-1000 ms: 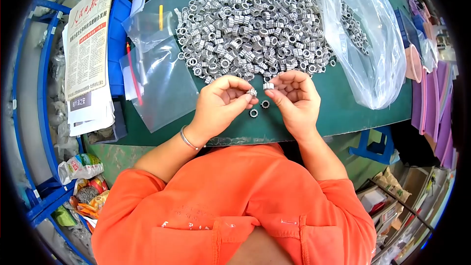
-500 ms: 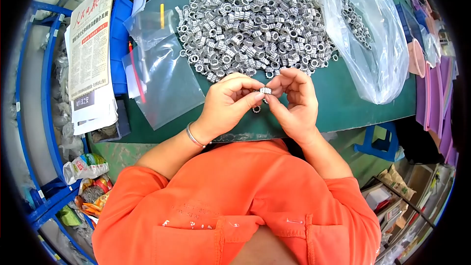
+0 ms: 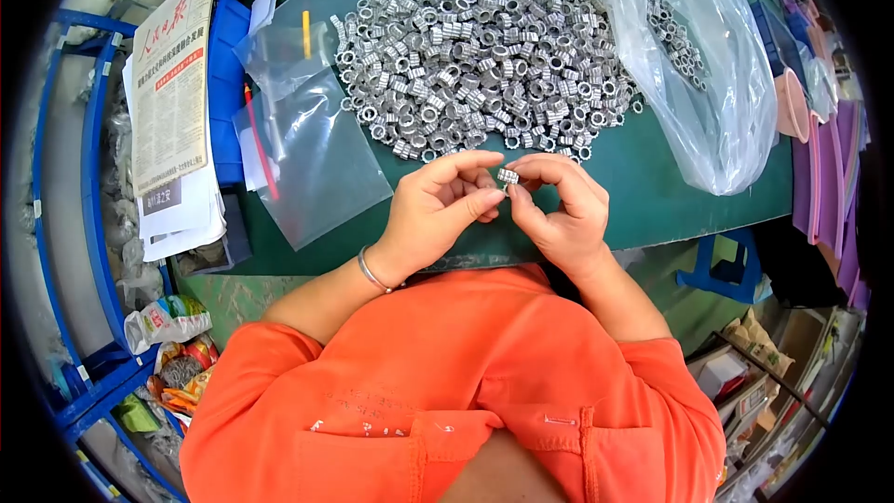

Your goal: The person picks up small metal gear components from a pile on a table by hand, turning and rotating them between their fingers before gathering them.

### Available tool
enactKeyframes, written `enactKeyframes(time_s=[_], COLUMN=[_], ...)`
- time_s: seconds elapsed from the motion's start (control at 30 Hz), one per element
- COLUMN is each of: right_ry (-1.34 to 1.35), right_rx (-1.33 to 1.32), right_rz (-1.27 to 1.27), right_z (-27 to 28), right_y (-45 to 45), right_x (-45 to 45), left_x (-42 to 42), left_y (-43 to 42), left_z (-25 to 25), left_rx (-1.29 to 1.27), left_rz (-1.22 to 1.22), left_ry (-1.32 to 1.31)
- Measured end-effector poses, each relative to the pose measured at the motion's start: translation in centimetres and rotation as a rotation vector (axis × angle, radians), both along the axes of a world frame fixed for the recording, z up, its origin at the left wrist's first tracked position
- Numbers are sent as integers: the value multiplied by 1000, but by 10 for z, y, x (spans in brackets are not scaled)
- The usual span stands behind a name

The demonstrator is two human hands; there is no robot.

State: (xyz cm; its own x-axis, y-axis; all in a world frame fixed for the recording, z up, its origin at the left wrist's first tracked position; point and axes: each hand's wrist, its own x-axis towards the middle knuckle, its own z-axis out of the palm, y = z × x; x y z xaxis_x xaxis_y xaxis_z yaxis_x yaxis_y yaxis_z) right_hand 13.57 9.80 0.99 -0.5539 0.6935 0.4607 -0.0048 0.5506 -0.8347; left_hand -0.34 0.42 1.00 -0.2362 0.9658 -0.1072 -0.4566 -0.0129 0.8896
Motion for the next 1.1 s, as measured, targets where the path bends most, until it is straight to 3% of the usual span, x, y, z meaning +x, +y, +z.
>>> enactKeyframes(time_s=[0.03, 0.1, 0.17, 0.33, 0.43, 0.53, 0.6, 0.63, 0.83, 0.9, 0.97, 1.03, 1.1], right_ry=[-27, -22, -18, 129, 203, 96, 82, 73, 118, 143, 168, -72, -59], right_rx=[53, 68, 86, -223, -262, -130, -103, -71, -176, -201, -225, -114, -55], right_rz=[6, 18, 28, 3, 3, 28, 37, 47, 44, 32, 20, 11, 20], right_z=[0, 1, 0, -14, -17, -19, -18, -18, -22, -21, -16, -8, -9], right_y=[0, -1, -3, -13, -17, -14, -12, -12, -15, -17, -16, -11, -9], right_x=[1, 0, 0, 0, -2, 1, 1, 1, 1, -2, -2, 1, 1], left_x=[0, -1, -1, -4, -3, -1, -6, -6, -4, -3, -4, -5, -6], left_y=[-1, 0, -1, -3, -5, -5, -5, -5, -4, -4, -5, -5, -6], left_z=[1, 2, 0, -2, -5, -7, -4, -3, -2, -1, -5, -6, -7], left_rx=[-5, -33, -14, -24, -41, -58, 46, 44, -118, -217, -211, -204, -206], left_rz=[2, 6, 13, -17, -43, 98, 39, 38, -19, -44, -46, -47, -68], left_ry=[-2, 248, 281, 427, 454, 386, 637, 635, 397, 123, 69, 16, -49])
